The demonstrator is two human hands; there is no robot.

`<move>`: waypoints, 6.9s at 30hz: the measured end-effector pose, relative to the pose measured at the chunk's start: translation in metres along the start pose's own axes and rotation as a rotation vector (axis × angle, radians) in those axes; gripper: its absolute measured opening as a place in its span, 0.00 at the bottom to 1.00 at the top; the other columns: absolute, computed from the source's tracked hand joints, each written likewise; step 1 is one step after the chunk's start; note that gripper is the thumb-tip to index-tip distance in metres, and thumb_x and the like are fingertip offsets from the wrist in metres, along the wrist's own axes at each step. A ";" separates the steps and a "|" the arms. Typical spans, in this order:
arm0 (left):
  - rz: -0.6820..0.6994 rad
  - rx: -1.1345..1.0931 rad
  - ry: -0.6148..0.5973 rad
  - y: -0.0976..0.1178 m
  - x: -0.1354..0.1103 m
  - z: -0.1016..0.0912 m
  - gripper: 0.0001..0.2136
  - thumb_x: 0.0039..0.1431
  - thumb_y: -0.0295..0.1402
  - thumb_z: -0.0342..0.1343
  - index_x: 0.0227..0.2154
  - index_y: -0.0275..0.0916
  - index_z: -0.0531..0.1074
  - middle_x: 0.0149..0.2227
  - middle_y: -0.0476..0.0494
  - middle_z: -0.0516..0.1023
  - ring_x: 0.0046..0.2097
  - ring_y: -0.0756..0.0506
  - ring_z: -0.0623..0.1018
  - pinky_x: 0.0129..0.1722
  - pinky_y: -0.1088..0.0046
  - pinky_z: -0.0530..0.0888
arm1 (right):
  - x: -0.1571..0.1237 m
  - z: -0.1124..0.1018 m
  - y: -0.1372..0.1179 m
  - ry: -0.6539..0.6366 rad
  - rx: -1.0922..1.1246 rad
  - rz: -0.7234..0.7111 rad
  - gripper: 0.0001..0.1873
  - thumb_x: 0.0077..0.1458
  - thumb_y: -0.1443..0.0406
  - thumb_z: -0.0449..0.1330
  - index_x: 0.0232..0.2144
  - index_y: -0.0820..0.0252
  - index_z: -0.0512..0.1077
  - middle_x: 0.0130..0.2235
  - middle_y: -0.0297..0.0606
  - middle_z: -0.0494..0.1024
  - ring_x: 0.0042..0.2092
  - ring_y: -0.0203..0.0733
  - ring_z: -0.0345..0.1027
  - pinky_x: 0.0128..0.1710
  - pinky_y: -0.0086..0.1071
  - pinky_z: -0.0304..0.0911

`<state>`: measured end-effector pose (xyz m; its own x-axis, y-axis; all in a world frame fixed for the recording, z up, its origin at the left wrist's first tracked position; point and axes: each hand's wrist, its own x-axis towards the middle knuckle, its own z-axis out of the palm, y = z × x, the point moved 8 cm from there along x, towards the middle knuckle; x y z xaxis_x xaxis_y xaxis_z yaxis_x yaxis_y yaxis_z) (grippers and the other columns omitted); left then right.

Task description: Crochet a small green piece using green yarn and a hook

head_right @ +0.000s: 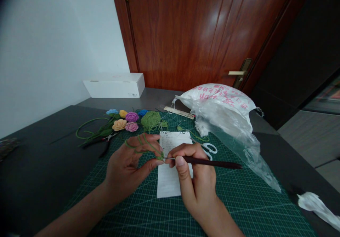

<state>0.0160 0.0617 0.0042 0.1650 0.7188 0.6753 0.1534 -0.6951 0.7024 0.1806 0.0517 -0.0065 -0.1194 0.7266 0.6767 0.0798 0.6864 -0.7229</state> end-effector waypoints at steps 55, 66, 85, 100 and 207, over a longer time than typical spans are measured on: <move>-0.437 -0.732 0.050 -0.023 -0.001 0.017 0.31 0.47 0.21 0.72 0.54 0.40 0.69 0.34 0.51 0.79 0.34 0.51 0.76 0.35 0.76 0.73 | -0.008 0.009 -0.039 0.016 -0.346 -0.495 0.18 0.59 0.78 0.58 0.47 0.54 0.72 0.38 0.38 0.81 0.40 0.42 0.78 0.39 0.38 0.77; -0.556 -0.872 0.112 -0.030 -0.007 0.024 0.36 0.46 0.20 0.73 0.58 0.39 0.65 0.31 0.51 0.80 0.33 0.51 0.76 0.37 0.75 0.72 | -0.006 0.020 -0.026 0.127 -0.388 -0.336 0.12 0.58 0.76 0.60 0.36 0.52 0.70 0.31 0.32 0.76 0.32 0.40 0.72 0.32 0.35 0.69; -0.274 -0.467 -0.019 -0.013 0.007 0.015 0.44 0.53 0.19 0.64 0.70 0.46 0.51 0.33 0.51 0.76 0.35 0.49 0.73 0.38 0.72 0.71 | -0.006 -0.008 -0.004 0.286 -0.036 -0.129 0.07 0.68 0.70 0.54 0.42 0.57 0.72 0.34 0.35 0.74 0.34 0.39 0.70 0.36 0.36 0.65; -0.531 -0.885 -0.114 -0.028 0.000 0.028 0.40 0.47 0.19 0.70 0.63 0.45 0.63 0.34 0.49 0.79 0.33 0.49 0.75 0.33 0.74 0.69 | 0.007 0.019 0.035 0.153 0.773 0.344 0.11 0.65 0.61 0.59 0.30 0.58 0.69 0.24 0.31 0.69 0.26 0.35 0.62 0.28 0.30 0.62; -0.422 -0.396 0.053 -0.017 -0.002 0.014 0.18 0.53 0.21 0.66 0.44 0.41 0.70 0.39 0.48 0.73 0.32 0.48 0.78 0.29 0.68 0.83 | 0.002 0.007 -0.023 -0.009 -0.235 -0.388 0.05 0.69 0.63 0.56 0.43 0.50 0.72 0.41 0.39 0.83 0.41 0.49 0.78 0.45 0.50 0.69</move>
<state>0.0264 0.0713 -0.0122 0.1182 0.9393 0.3220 -0.1823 -0.2982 0.9369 0.1712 0.0372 0.0107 -0.1929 0.4142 0.8895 0.2496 0.8974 -0.3637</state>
